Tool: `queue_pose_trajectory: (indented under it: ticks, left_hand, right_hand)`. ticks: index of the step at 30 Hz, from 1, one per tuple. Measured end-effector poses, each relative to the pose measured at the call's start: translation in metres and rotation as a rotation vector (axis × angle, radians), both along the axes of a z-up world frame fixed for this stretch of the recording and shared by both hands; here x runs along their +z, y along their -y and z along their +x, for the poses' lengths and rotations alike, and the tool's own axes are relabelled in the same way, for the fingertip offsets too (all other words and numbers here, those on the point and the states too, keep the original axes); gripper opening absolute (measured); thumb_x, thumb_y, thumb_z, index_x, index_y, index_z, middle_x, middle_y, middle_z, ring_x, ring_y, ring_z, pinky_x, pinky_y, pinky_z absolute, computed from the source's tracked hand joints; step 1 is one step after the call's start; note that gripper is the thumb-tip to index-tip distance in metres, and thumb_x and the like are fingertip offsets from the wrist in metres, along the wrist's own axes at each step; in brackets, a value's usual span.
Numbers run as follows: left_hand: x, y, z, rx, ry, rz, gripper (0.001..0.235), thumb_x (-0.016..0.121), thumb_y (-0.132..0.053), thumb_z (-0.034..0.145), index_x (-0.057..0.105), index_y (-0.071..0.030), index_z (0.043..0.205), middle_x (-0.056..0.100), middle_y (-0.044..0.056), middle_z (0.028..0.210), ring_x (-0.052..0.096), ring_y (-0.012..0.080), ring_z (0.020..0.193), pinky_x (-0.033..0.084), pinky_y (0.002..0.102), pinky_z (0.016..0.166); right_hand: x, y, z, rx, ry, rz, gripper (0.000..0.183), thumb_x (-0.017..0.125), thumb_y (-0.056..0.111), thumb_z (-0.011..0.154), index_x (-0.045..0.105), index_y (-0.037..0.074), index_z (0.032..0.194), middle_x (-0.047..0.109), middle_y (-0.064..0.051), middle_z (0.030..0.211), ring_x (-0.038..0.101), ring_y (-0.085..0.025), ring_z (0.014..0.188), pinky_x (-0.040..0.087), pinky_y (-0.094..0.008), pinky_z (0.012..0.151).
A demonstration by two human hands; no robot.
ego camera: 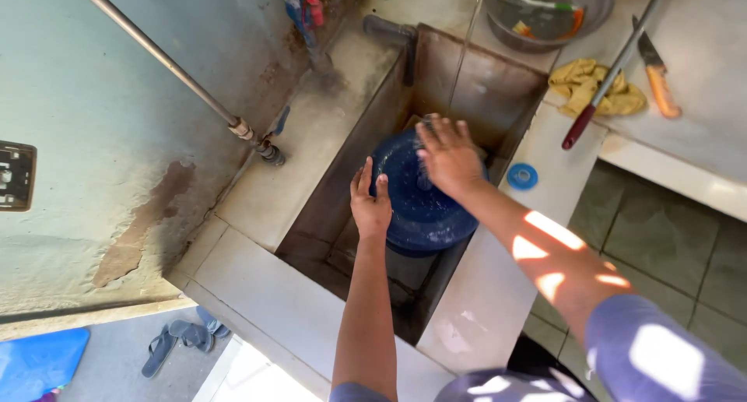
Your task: Cleaning both the exterior and interior of a large blue water jug using brushes and water.
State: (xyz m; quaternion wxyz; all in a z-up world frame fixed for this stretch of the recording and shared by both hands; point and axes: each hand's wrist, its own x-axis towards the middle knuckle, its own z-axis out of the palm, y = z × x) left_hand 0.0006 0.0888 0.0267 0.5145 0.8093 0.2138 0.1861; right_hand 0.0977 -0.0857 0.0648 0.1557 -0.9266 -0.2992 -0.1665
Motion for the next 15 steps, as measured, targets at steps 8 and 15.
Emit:
queue_pose_trajectory:
  ticks: [8, 15]
  left_hand:
    - [-0.001, 0.019, -0.036, 0.182, -0.026, 0.014, 0.06, 0.074, -0.023, 0.093, 0.05, -0.012, 0.147, 0.049, 0.021, 0.144, 0.056, 0.0386, 0.13, 0.049, 0.047, 0.109]
    - [-0.003, -0.026, -0.004, 0.031, -0.102, -0.137, 0.103, 0.1, -0.036, 0.049, 0.05, -0.007, 0.135, 0.057, 0.021, 0.137, 0.056, 0.0366, 0.128, 0.047, 0.045, 0.108]
  right_hand:
    - [0.014, -0.069, 0.038, 0.007, -0.306, 0.028, 0.031, 0.067, 0.038, 0.096, 0.073, 0.017, 0.119, 0.068, -0.01, 0.125, 0.061, -0.031, 0.122, 0.039, -0.059, 0.101]
    - [0.016, -0.13, 0.001, 0.662, -0.05, 0.233, 0.027, 0.072, 0.04, 0.081, 0.075, 0.014, 0.087, 0.075, -0.005, 0.094, 0.072, -0.028, 0.091, 0.05, -0.056, 0.089]
